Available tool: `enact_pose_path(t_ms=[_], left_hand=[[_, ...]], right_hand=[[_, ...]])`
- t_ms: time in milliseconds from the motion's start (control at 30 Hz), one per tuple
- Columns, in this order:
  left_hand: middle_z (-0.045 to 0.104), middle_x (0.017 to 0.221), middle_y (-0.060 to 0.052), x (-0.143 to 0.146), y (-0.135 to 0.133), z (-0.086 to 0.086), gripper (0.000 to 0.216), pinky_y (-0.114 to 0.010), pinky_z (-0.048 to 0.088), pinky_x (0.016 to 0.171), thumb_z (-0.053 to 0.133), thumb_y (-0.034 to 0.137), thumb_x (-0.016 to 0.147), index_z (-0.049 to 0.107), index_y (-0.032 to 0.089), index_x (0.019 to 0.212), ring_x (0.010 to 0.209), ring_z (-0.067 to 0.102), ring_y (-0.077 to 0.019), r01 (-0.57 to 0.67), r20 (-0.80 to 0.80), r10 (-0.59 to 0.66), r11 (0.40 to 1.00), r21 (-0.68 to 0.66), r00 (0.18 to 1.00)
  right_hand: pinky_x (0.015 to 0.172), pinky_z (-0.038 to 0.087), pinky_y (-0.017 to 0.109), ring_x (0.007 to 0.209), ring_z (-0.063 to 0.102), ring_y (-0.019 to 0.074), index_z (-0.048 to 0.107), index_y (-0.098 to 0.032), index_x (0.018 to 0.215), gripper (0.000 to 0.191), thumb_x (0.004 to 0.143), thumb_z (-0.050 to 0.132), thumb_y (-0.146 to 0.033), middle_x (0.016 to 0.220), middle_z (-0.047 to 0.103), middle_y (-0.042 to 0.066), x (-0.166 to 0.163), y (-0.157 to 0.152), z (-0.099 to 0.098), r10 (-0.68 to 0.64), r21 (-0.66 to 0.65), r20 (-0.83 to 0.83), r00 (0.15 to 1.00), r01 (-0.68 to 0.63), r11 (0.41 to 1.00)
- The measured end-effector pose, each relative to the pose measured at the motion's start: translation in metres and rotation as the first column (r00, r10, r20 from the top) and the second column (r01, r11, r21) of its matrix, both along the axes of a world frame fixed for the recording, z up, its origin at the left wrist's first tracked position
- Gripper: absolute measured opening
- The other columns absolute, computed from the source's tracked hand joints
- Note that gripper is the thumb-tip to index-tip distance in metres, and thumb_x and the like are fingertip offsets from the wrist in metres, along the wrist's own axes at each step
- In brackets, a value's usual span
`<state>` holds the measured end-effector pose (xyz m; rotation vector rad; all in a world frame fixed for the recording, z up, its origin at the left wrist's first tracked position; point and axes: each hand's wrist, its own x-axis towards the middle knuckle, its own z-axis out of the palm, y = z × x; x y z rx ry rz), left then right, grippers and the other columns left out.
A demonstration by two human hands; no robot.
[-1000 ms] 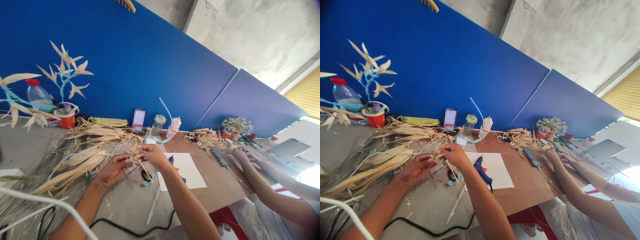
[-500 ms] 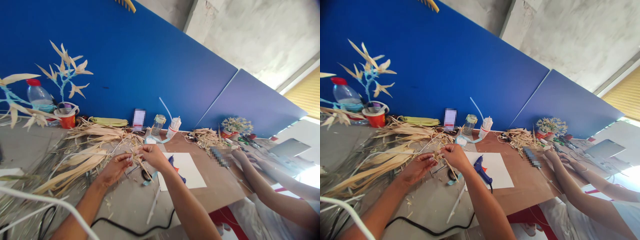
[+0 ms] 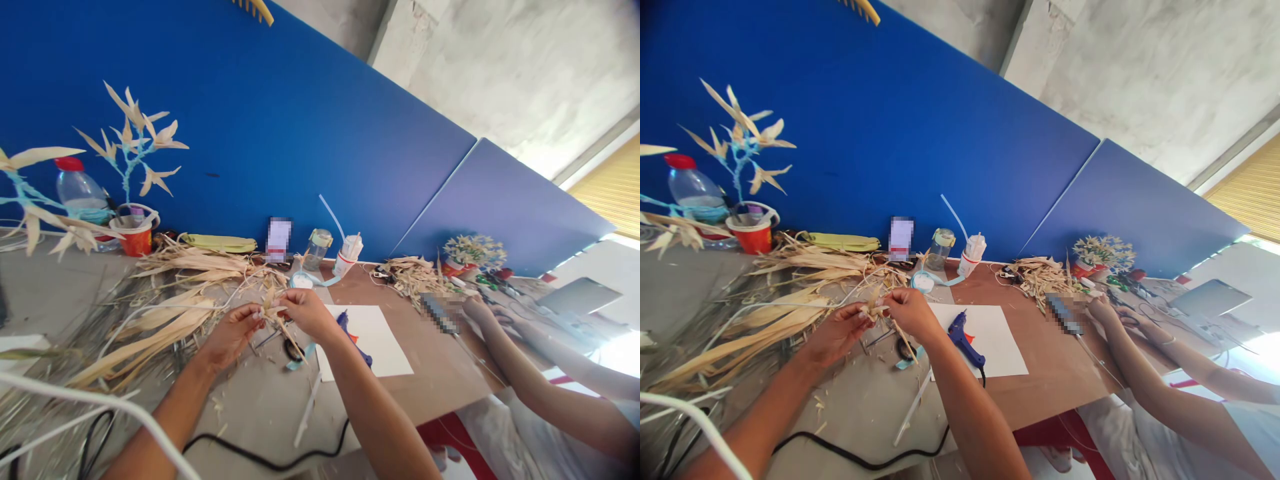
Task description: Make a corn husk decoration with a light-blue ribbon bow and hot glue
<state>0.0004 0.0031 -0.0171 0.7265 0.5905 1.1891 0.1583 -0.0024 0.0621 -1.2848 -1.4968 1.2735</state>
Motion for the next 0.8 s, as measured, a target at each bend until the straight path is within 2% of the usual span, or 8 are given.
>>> enact_pose_path(t_ms=[167,333,467,567,667,733,800], left_hand=[[0.068,0.073,-0.001,0.0,0.0,-0.001,0.025,-0.024,0.047,0.067,0.087,0.026,0.056,0.073,0.015,0.075,0.066,0.058,-0.0108,0.006,-0.003,-0.006,1.0,0.01,1.0],[0.067,0.071,0.0,0.0,0.0,0.0,0.028,-0.023,0.046,0.068,0.088,0.028,0.054,0.073,0.016,0.075,0.066,0.057,-0.0101,0.005,-0.014,-0.005,1.0,-0.001,1.0],[0.066,0.069,0.001,0.0,0.0,0.001,0.03,-0.023,0.044,0.066,0.088,0.029,0.052,0.073,0.017,0.076,0.065,0.055,-0.0099,-0.036,-0.018,0.036,0.999,0.003,0.999],[0.064,0.065,0.001,0.0,0.001,0.002,0.03,-0.024,0.043,0.066,0.089,0.028,0.05,0.073,0.016,0.073,0.062,0.054,-0.0104,-0.076,-0.037,0.076,0.997,-0.004,0.996],[0.064,0.065,0.001,0.0,0.003,0.002,0.031,-0.026,0.042,0.065,0.088,0.028,0.049,0.073,0.016,0.073,0.062,0.054,-0.0114,-0.112,-0.074,0.112,0.994,0.005,0.991],[0.063,0.063,0.001,0.001,0.004,0.0,0.03,-0.026,0.041,0.064,0.087,0.028,0.05,0.073,0.016,0.073,0.061,0.052,-0.0114,-0.129,-0.092,0.132,0.991,0.033,0.987],[0.062,0.061,0.001,0.002,0.006,-0.002,0.029,-0.026,0.039,0.063,0.086,0.031,0.051,0.073,0.016,0.073,0.06,0.051,-0.0115,-0.142,-0.114,0.148,0.988,0.061,0.982]], right_hand=[[0.058,0.035,0.023,0.053,0.042,0.009,0.061,-0.018,0.057,0.022,0.066,0.066,-0.038,0.055,0.054,-0.005,0.0,-0.001,0.003,0.008,-0.007,-0.047,0.999,-0.009,1.0],[0.057,0.033,0.023,0.052,0.042,0.0089,0.059,-0.017,0.056,0.028,0.071,0.062,-0.04,0.052,0.052,-0.004,0.005,-0.005,0.002,0.005,0.012,-0.029,1.0,-0.005,1.0],[0.059,0.036,0.024,0.055,0.045,0.0095,0.061,-0.016,0.063,0.025,0.071,0.063,-0.04,0.057,0.057,-0.003,0.018,-0.008,-0.005,-0.048,0.016,-0.048,0.998,0.049,0.999],[0.061,0.039,0.025,0.057,0.049,0.0104,0.064,-0.016,0.075,0.026,0.071,0.063,-0.041,0.063,0.059,-0.002,0.038,-0.015,-0.015,-0.118,0.031,-0.038,0.992,0.12,0.992],[0.065,0.044,0.028,0.064,0.056,0.0142,0.066,-0.017,0.09,0.028,0.077,0.057,-0.039,0.075,0.064,0.001,0.07,-0.029,-0.03,-0.263,0.108,0.166,0.95,0.248,0.963],[0.074,0.047,0.031,0.077,0.061,0.0187,0.066,-0.016,0.094,0.027,0.08,0.053,-0.035,0.087,0.067,0.007,0.096,-0.04,-0.043,-0.366,0.214,0.38,0.85,0.304,0.928],[0.081,0.047,0.033,0.087,0.063,0.0222,0.066,-0.014,0.103,0.031,0.08,0.053,-0.03,0.102,0.066,0.013,0.12,-0.051,-0.055,-0.423,0.27,0.575,0.7,0.326,0.906]])
